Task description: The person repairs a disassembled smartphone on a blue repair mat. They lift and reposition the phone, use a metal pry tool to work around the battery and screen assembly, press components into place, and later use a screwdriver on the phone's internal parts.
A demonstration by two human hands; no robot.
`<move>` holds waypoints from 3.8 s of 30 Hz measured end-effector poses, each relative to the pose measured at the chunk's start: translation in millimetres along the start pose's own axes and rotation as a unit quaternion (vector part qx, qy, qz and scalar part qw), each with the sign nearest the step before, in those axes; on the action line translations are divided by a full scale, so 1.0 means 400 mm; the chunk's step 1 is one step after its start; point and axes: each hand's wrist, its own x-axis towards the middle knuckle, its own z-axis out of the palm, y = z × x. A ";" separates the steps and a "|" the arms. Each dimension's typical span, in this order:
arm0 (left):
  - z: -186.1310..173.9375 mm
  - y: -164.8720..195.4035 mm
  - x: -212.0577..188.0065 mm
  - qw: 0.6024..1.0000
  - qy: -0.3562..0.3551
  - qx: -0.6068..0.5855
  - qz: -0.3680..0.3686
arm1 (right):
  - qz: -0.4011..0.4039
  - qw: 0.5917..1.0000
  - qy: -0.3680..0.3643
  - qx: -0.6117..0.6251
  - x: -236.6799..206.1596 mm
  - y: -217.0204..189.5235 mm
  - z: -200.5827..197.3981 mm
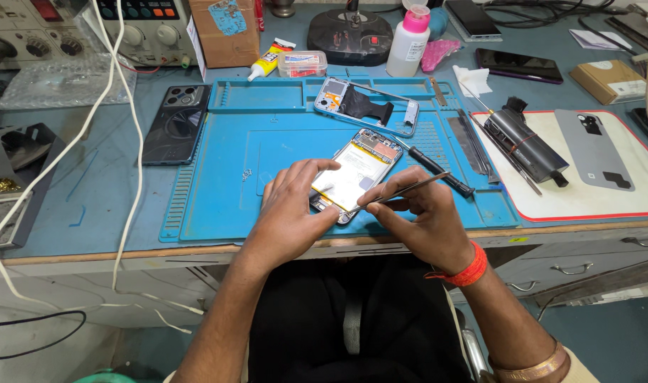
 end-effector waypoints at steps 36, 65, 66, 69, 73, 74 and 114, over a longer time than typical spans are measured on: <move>0.024 -0.005 0.035 0.997 -0.021 0.025 -0.075 | -0.021 0.999 0.028 0.016 0.000 0.000 0.004; 0.030 0.006 0.023 0.998 0.014 0.029 -0.058 | -0.001 1.000 0.020 0.009 0.002 0.002 0.003; 0.031 0.006 0.023 0.998 0.016 0.029 -0.055 | 0.002 1.000 0.021 0.009 0.002 0.002 0.003; 0.030 0.006 0.022 0.998 0.016 0.027 -0.052 | 0.013 1.000 0.025 0.002 0.001 0.002 0.003; 0.029 0.007 0.022 0.998 0.015 0.027 -0.056 | 0.014 0.999 0.028 -0.004 0.001 0.002 0.003; 0.029 0.007 0.021 0.998 0.014 0.027 -0.056 | 0.014 1.000 0.026 -0.003 0.001 0.002 0.003; 0.032 0.012 0.021 0.998 0.016 0.040 -0.052 | 0.014 0.999 0.027 0.015 -0.004 0.010 0.001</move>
